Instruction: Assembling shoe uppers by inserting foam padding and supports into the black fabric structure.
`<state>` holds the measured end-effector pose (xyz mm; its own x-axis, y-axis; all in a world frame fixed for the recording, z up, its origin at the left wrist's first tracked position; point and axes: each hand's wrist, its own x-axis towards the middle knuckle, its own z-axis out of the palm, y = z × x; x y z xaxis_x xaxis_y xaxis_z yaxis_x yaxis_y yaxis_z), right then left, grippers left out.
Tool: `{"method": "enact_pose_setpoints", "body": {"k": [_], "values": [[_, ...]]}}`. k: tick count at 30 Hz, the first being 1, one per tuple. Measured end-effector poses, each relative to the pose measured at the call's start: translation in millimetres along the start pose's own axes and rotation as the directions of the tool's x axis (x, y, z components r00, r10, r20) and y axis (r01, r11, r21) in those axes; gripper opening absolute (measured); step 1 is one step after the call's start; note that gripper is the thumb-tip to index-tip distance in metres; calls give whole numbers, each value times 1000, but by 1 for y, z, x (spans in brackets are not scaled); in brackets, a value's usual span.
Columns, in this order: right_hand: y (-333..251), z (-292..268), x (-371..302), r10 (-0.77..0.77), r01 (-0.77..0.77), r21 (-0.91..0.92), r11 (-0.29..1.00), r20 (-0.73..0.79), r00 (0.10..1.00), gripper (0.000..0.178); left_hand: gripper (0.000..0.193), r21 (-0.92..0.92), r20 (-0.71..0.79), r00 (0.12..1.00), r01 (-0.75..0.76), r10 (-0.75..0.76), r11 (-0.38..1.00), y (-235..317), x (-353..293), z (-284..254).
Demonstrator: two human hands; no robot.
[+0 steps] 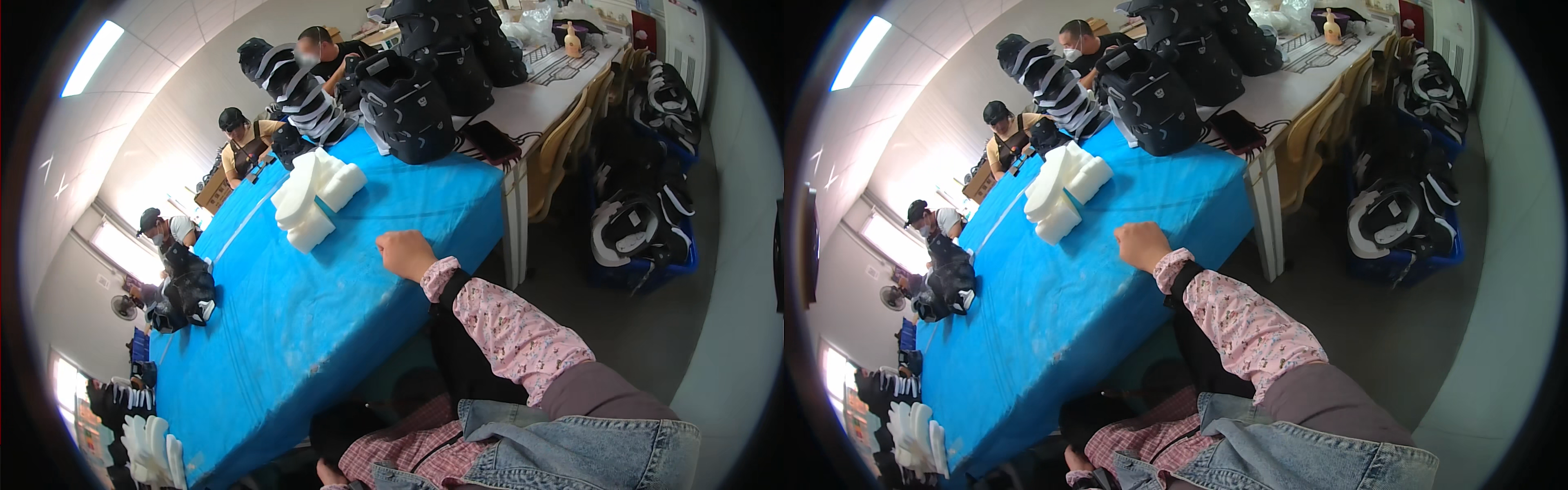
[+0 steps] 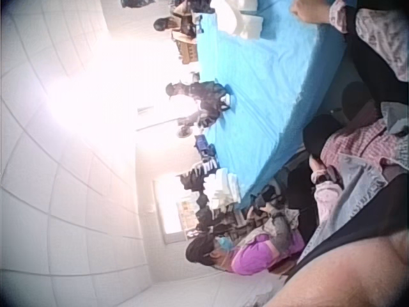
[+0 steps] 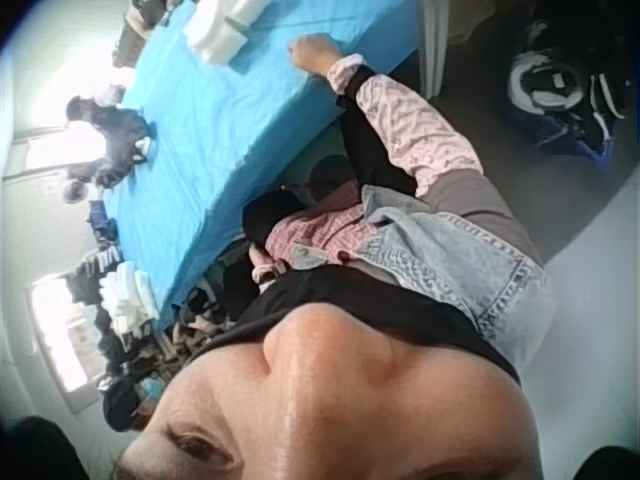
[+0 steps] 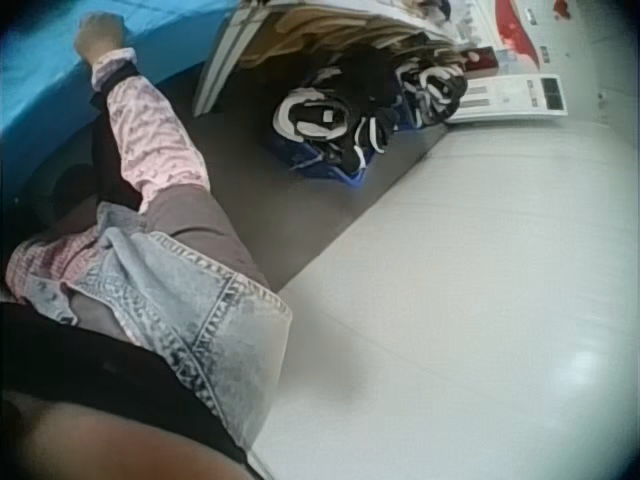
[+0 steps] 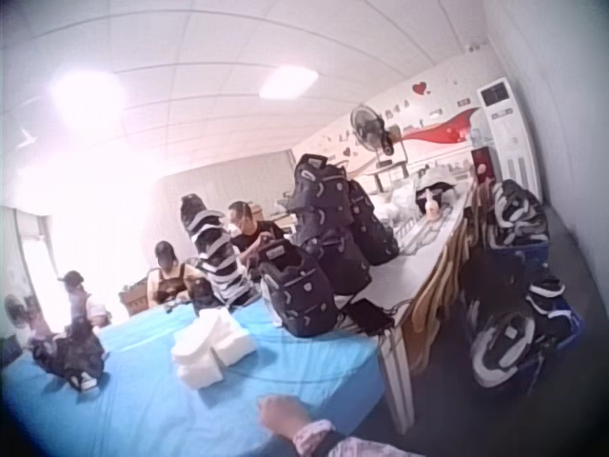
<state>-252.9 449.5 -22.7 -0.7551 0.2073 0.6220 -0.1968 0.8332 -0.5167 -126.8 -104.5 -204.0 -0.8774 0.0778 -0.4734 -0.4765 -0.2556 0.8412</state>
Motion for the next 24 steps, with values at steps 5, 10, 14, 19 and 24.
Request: {"method": "enact_pose_setpoints", "body": {"k": [5, 10, 14, 19, 24], "values": [[-4, -1, 0, -34, 34, -4, 999, 18, 999, 11, 45, -27, -459, 874, -197, 163, 980, -10, -11, 12], [11, -6, -6, 55, -52, -73, 996, 36, 998, 14, 39, 423, -527, 706, -265, 473, 866, -19, -13, 43], [9, -3, -3, 35, -30, -124, 992, 42, 998, 16, 42, 646, -547, 605, -135, 579, 751, -25, -7, 39], [6, 5, -2, 66, -62, -107, 992, 26, 998, 18, 37, 718, -514, 530, -165, 675, 676, -30, -5, 32], [15, -6, -4, 39, -40, -162, 986, -10, 999, 12, 35, 764, -526, 502, -77, 687, 641, -18, -22, 58]]}}
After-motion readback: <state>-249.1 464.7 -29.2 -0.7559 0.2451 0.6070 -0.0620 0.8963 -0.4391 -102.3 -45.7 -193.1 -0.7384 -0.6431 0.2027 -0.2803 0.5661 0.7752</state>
